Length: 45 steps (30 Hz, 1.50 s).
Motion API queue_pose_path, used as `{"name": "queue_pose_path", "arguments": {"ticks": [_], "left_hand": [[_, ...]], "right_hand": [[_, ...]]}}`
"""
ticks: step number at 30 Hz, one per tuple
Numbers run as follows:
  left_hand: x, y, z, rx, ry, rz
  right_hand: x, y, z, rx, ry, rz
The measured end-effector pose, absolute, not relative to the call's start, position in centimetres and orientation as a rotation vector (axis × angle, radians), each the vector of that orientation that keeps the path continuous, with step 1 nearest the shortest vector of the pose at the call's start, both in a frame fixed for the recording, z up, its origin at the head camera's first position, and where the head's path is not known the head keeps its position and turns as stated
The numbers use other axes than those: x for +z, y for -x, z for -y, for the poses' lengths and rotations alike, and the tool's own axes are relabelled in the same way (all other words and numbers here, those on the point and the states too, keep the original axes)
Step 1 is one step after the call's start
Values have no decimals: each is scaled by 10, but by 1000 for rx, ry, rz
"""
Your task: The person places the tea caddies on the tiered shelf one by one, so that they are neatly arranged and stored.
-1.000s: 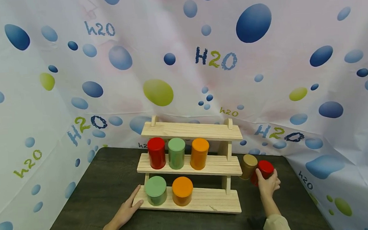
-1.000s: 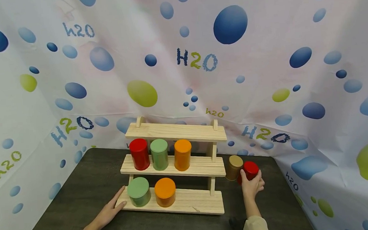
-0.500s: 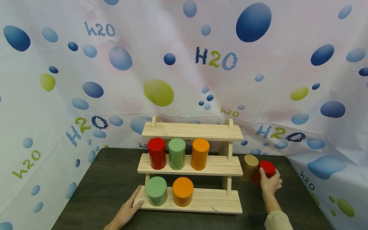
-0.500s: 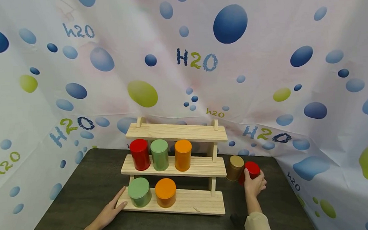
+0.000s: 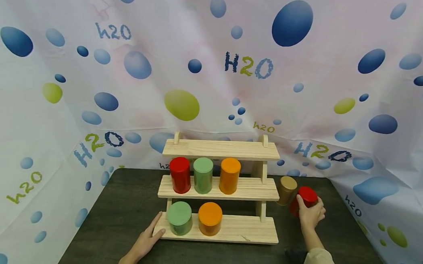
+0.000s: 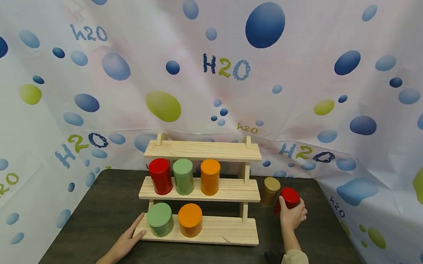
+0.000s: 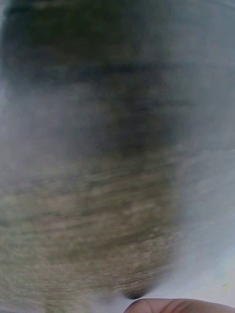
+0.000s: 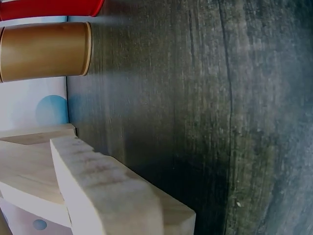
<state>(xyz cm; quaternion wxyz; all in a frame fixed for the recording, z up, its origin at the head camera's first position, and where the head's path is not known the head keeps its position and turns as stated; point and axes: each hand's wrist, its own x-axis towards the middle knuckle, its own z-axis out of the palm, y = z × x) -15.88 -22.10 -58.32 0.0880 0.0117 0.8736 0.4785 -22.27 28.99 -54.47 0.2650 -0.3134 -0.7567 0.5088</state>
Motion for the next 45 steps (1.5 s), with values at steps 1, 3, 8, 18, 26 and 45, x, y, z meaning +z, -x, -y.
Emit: {"name": "queue_pose_path", "arguments": {"ticks": [1, 3, 8, 18, 26, 45], "left_hand": [[-583, 159, 221, 1423, -35, -2602], [-583, 159, 220, 1419, -36, -2604], [-582, 158, 220, 1410, -34, -2607], [-587, 157, 220, 1407, -30, -2616], [-586, 158, 221, 1423, -27, -2607], [-582, 159, 221, 1412, -24, -2604]], "right_hand": [[-545, 223, -290, 1369, 846, 2047], [-546, 223, -291, 1363, 843, 2053], [-549, 221, -291, 1376, 818, 2032], [-549, 213, -293, 1371, 831, 1974], [-534, 211, -290, 1367, 762, 1905], [-501, 209, -267, 1294, 488, 1870]]}}
